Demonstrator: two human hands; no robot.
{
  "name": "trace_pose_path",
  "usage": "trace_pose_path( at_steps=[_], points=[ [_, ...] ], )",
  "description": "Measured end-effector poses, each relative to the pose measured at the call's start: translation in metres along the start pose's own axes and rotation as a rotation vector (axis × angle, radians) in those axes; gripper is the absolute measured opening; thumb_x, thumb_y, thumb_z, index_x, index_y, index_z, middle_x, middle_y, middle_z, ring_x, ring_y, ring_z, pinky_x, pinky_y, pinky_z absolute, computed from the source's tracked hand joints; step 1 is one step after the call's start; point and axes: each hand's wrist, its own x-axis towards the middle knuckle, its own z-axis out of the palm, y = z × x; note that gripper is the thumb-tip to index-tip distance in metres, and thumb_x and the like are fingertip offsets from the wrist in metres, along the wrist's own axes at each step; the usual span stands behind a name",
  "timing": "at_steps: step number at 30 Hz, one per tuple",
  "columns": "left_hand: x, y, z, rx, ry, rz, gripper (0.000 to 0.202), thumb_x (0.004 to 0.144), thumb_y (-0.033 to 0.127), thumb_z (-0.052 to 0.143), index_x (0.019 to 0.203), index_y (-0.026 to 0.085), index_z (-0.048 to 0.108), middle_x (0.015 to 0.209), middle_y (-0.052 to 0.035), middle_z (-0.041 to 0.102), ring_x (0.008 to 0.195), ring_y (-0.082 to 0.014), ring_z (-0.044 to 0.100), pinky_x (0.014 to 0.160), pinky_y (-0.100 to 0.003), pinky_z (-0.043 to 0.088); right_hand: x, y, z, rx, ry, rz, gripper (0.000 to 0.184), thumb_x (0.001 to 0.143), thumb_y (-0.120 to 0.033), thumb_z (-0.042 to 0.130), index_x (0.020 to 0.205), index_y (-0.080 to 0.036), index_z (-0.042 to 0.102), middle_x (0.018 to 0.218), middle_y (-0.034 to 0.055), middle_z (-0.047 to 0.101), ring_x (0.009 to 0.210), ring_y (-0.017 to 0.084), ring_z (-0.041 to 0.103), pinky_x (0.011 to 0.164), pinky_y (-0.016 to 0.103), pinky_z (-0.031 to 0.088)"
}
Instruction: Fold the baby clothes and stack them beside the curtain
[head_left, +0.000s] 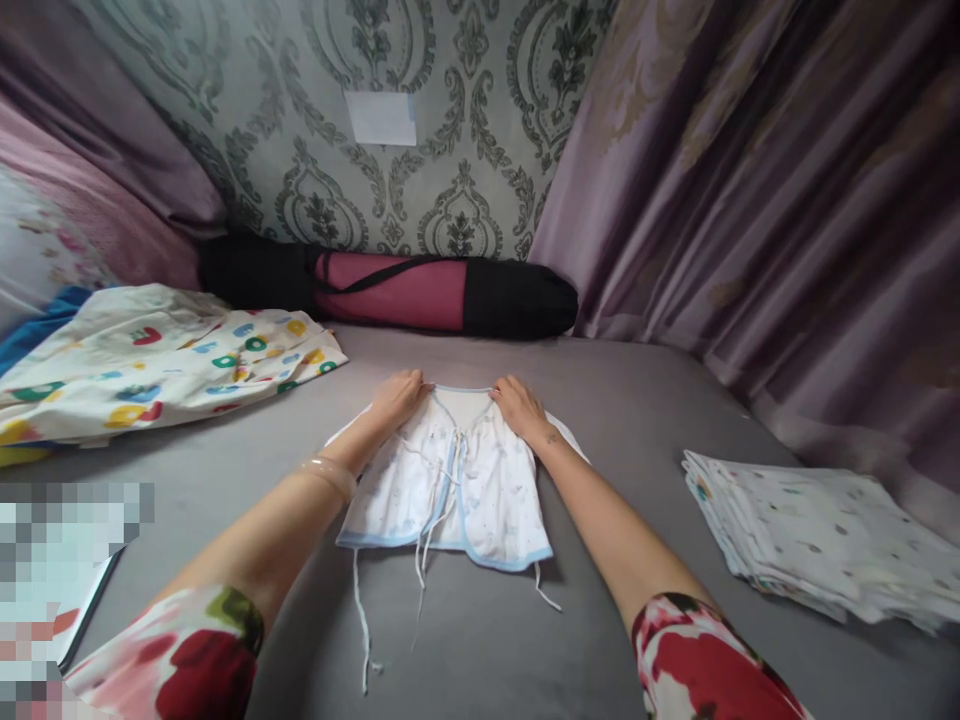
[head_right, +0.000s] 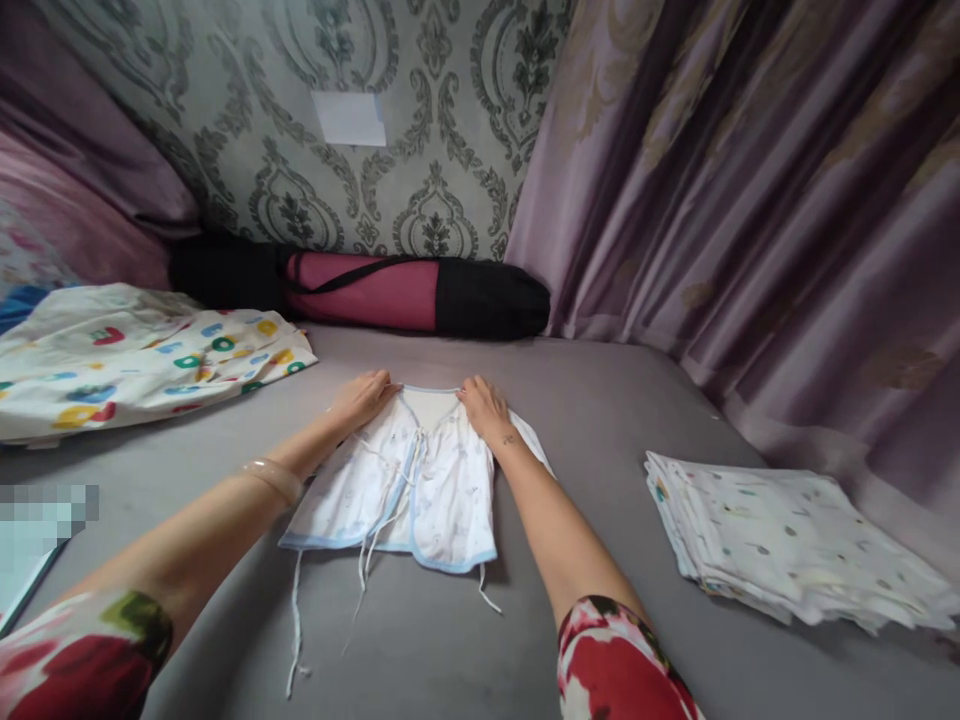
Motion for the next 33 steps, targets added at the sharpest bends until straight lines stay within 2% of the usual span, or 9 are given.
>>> trace_pose_path(
  at_steps=[4, 7, 9, 12, 14, 16, 22, 28, 33],
  points=[
    [-0.001, 0.003, -0.003, 0.099, 0.002, 0.003, 0.036, 0.097, 0.039, 0.032, 0.105, 0.011, 0.054, 0.107, -0.0189, 0.06, 0.103, -0.0302, 0.055, 0.084, -0.037, 0.039, 0.001, 0.009, -0.011, 0.117, -0.02, -0.024, 0.03, 0.098, -0.035, 0.041, 0.115, -0.018, 0.059, 0.116, 0.0102, 0.062, 0.109, 0.02, 0.056, 0.093, 0.028, 0.038],
    [-0.004, 0.013, -0.01, 0.158, 0.077, 0.032, 0.035, 0.095, 0.035, 0.035, 0.109, 0.01, 0.055, 0.111, -0.022, 0.056, 0.106, -0.0346, 0.052, 0.087, -0.043, 0.037, -0.009, 0.032, -0.03, 0.306, 0.052, 0.028, 0.028, 0.096, -0.032, 0.046, 0.113, -0.017, 0.062, 0.111, 0.0088, 0.066, 0.101, 0.017, 0.06, 0.09, 0.027, 0.042],
    [-0.007, 0.026, -0.014, 0.148, 0.097, 0.077, 0.034, 0.095, 0.032, 0.035, 0.114, 0.011, 0.053, 0.114, -0.0204, 0.056, 0.107, -0.0339, 0.052, 0.087, -0.044, 0.037, -0.026, 0.052, -0.043, 0.467, 0.068, 0.146, 0.025, 0.095, -0.029, 0.045, 0.103, -0.014, 0.064, 0.098, 0.0078, 0.069, 0.087, 0.015, 0.063, 0.08, 0.025, 0.047],
    [-0.009, 0.055, -0.013, 0.037, 0.07, 0.191, 0.031, 0.094, 0.027, 0.037, 0.119, 0.015, 0.052, 0.12, -0.0163, 0.057, 0.11, -0.0301, 0.053, 0.089, -0.041, 0.039, -0.06, 0.078, -0.055, 0.675, -0.023, 0.422, 0.023, 0.093, -0.025, 0.045, 0.089, -0.013, 0.064, 0.08, 0.0051, 0.069, 0.064, 0.01, 0.062, 0.059, 0.02, 0.048],
    [-0.008, 0.078, -0.006, -0.068, 0.038, 0.303, 0.029, 0.093, 0.024, 0.039, 0.116, 0.016, 0.054, 0.118, -0.0142, 0.059, 0.11, -0.0275, 0.054, 0.091, -0.038, 0.041, -0.083, 0.087, -0.057, 0.716, -0.082, 0.565, 0.02, 0.092, -0.023, 0.047, 0.085, -0.014, 0.063, 0.072, 0.0031, 0.067, 0.054, 0.008, 0.058, 0.051, 0.017, 0.045],
    [-0.006, 0.099, 0.005, -0.167, 0.023, 0.399, 0.027, 0.09, 0.02, 0.041, 0.112, 0.015, 0.056, 0.112, -0.0135, 0.062, 0.107, -0.0257, 0.057, 0.091, -0.037, 0.043, -0.1, 0.09, -0.055, 0.699, -0.118, 0.618, 0.018, 0.09, -0.022, 0.05, 0.081, -0.013, 0.063, 0.066, 0.0017, 0.066, 0.05, 0.007, 0.056, 0.048, 0.015, 0.043],
    [-0.008, 0.132, 0.042, -0.327, 0.112, 0.481, 0.026, 0.09, 0.017, 0.039, 0.108, 0.011, 0.056, 0.109, -0.0165, 0.062, 0.104, -0.0252, 0.058, 0.093, -0.039, 0.047, -0.112, 0.086, -0.038, 0.561, -0.11, 0.557, 0.014, 0.081, -0.025, 0.063, 0.074, -0.014, 0.068, 0.058, -0.0018, 0.061, 0.05, 0.007, 0.051, 0.046, 0.016, 0.033],
    [-0.011, 0.133, 0.059, -0.343, 0.211, 0.472, 0.029, 0.092, 0.017, 0.035, 0.113, 0.013, 0.054, 0.117, -0.0169, 0.059, 0.111, -0.0238, 0.055, 0.101, -0.04, 0.043, -0.098, 0.086, -0.021, 0.477, -0.114, 0.512, 0.014, 0.07, -0.029, 0.068, 0.072, -0.015, 0.066, 0.054, -0.004, 0.056, 0.05, 0.008, 0.048, 0.047, 0.019, 0.029],
    [-0.009, 0.133, 0.063, -0.379, 0.213, 0.439, 0.03, 0.09, 0.016, 0.037, 0.114, 0.013, 0.055, 0.118, -0.0152, 0.059, 0.112, -0.0226, 0.055, 0.101, -0.038, 0.043, -0.093, 0.085, -0.027, 0.481, -0.155, 0.49, 0.008, 0.065, -0.023, 0.065, 0.07, -0.016, 0.063, 0.054, -0.0052, 0.054, 0.051, 0.009, 0.047, 0.048, 0.019, 0.029]
  ],
)
